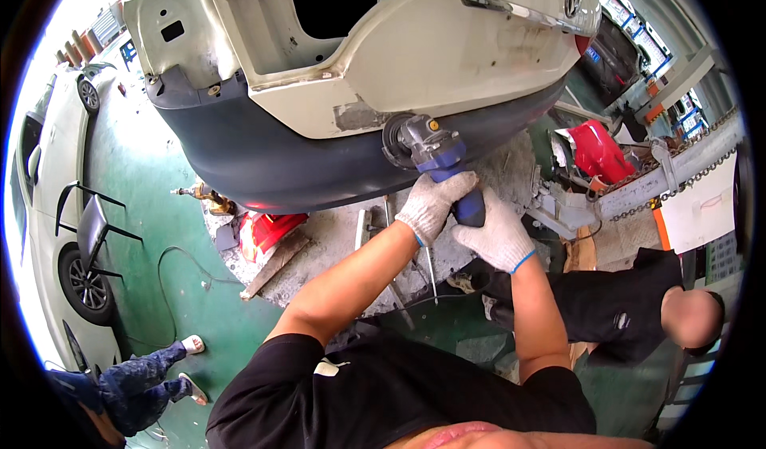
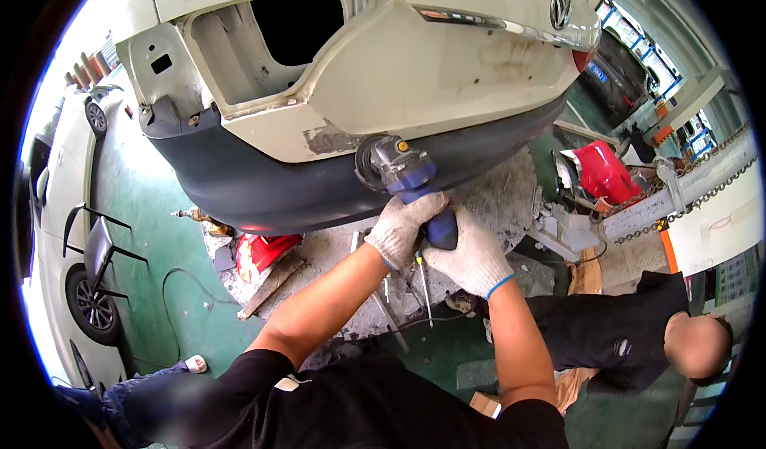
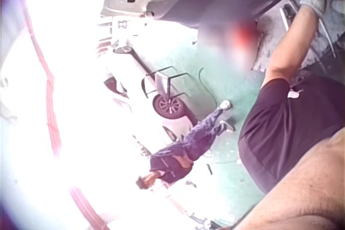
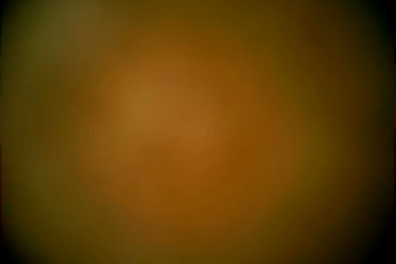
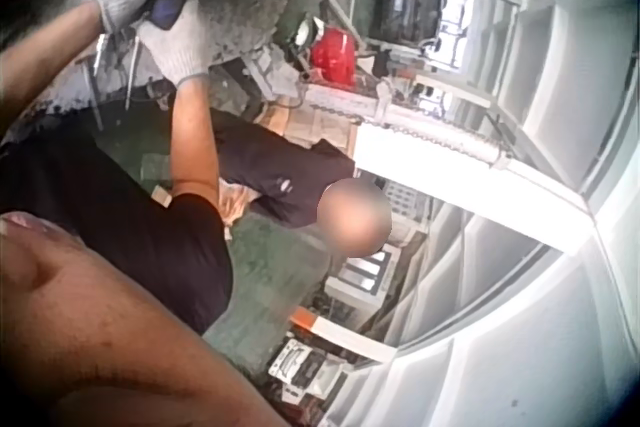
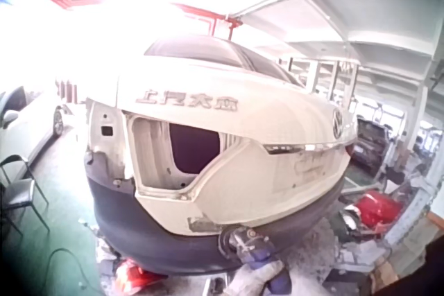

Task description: The person uses an angle grinder to smooth the edge of a car bumper, then uses a hammer to tap the bumper into alignment. They later use a heat gun to apply heat to the bumper's edge and a ratchet to tighten fasteners, while another person assists by holding the bumper.

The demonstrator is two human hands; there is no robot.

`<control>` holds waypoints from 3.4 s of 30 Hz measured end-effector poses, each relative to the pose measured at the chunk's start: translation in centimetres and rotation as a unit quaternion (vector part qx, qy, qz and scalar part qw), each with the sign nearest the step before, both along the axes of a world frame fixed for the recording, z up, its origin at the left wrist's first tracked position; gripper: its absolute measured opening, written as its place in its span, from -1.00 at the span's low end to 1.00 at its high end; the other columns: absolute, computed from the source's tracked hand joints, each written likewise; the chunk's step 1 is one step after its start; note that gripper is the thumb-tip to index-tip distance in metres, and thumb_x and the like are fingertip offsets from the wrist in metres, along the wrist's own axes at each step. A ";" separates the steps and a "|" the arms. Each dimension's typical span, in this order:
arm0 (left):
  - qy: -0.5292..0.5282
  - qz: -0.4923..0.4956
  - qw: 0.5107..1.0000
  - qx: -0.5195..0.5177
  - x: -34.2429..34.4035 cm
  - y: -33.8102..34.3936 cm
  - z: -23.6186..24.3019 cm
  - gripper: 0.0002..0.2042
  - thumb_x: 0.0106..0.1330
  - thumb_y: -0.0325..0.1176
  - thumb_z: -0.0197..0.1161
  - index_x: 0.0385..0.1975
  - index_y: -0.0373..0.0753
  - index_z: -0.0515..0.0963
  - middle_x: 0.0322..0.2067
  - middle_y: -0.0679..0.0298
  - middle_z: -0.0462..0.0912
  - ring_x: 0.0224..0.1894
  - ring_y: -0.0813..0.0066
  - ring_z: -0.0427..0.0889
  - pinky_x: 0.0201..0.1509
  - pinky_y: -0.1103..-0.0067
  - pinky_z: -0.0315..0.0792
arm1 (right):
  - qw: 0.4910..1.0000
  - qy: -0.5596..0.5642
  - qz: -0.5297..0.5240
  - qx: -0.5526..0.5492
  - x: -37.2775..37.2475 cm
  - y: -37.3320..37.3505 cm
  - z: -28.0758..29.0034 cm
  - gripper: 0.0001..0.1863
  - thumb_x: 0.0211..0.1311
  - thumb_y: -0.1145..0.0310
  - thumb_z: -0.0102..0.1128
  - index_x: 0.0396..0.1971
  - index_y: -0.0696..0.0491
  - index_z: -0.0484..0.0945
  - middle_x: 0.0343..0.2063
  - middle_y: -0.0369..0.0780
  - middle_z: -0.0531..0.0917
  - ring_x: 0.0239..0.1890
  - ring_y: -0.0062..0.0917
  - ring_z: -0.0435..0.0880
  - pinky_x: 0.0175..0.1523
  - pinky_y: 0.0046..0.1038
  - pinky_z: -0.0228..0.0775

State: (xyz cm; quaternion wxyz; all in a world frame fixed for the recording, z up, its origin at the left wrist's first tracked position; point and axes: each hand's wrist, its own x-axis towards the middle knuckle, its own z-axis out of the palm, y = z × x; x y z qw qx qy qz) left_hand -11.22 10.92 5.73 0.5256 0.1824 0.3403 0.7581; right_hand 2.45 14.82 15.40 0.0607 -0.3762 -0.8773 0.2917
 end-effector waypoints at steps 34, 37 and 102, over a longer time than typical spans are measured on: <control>-0.053 0.024 0.998 -0.001 0.2 -1.8 -0.2 -0.57 0.26 -0.18 0.48 0.02 -0.29 0.59 -0.10 0.22 0.68 -0.06 0.44 0.62 0.14 0.41 0.49 | 0.998 -0.052 0.046 0.001 -1.2 -0.3 1.2 -0.16 -0.09 0.24 0.50 0.28 0.08 0.39 0.01 0.05 0.67 0.04 -0.03 0.68 0.13 -0.21 0.53; -0.064 0.026 0.998 -0.011 0.0 -1.9 -0.1 -0.60 0.26 -0.22 0.50 0.00 -0.26 0.57 -0.12 0.24 0.67 -0.06 0.39 0.64 0.13 0.38 0.53 | 0.998 -0.041 0.042 -0.033 -1.3 -0.5 1.3 -0.17 -0.09 0.25 0.50 0.28 0.08 0.40 0.01 0.06 0.67 0.05 -0.01 0.67 0.15 -0.20 0.52; 0.046 0.036 0.998 0.013 -2.2 -4.7 0.8 -0.64 0.27 -0.28 0.45 -0.04 -0.32 0.57 -0.09 0.10 0.70 -0.04 0.27 0.69 0.18 0.32 0.56 | 0.999 0.024 0.034 0.004 -1.9 -3.7 0.3 -0.18 -0.07 0.17 0.54 0.24 0.07 0.40 -0.02 0.09 0.68 0.04 0.06 0.66 0.13 -0.12 0.53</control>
